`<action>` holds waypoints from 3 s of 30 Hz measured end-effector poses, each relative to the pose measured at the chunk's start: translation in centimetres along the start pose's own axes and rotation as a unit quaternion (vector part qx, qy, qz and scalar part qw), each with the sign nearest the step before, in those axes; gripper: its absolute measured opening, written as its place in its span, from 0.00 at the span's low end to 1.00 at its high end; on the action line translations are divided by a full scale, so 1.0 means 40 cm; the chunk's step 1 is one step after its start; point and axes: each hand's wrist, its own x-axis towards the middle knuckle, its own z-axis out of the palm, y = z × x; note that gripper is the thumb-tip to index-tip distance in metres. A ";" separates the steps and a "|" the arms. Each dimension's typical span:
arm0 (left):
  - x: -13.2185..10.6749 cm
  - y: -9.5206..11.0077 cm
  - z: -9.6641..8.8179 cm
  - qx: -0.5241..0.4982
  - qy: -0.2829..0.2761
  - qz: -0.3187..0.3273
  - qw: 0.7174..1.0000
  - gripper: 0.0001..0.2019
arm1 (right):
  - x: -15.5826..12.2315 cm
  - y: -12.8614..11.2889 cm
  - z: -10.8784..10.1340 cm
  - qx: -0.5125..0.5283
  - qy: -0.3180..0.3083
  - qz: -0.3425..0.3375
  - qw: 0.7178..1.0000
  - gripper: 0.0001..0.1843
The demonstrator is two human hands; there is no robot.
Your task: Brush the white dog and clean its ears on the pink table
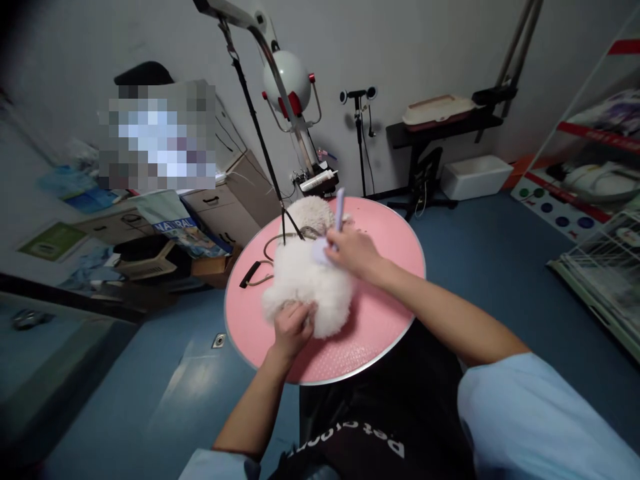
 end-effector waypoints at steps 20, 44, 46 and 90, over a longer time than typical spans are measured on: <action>-0.002 -0.013 -0.037 -0.111 -0.055 -0.107 0.987 0.13 | 0.006 -0.043 0.001 0.066 0.011 -0.047 0.997 0.09; 0.006 -0.047 0.023 -0.063 -0.089 -0.298 0.948 0.45 | -0.123 0.060 0.133 0.245 0.171 0.125 0.946 0.08; 0.011 -0.037 0.013 -0.039 -0.100 -0.304 0.946 0.46 | -0.094 0.037 0.096 0.205 0.080 0.026 0.975 0.08; 0.134 0.042 0.007 -0.009 -0.190 -0.325 0.927 0.40 | -0.001 0.059 -0.022 0.098 0.019 0.027 0.995 0.08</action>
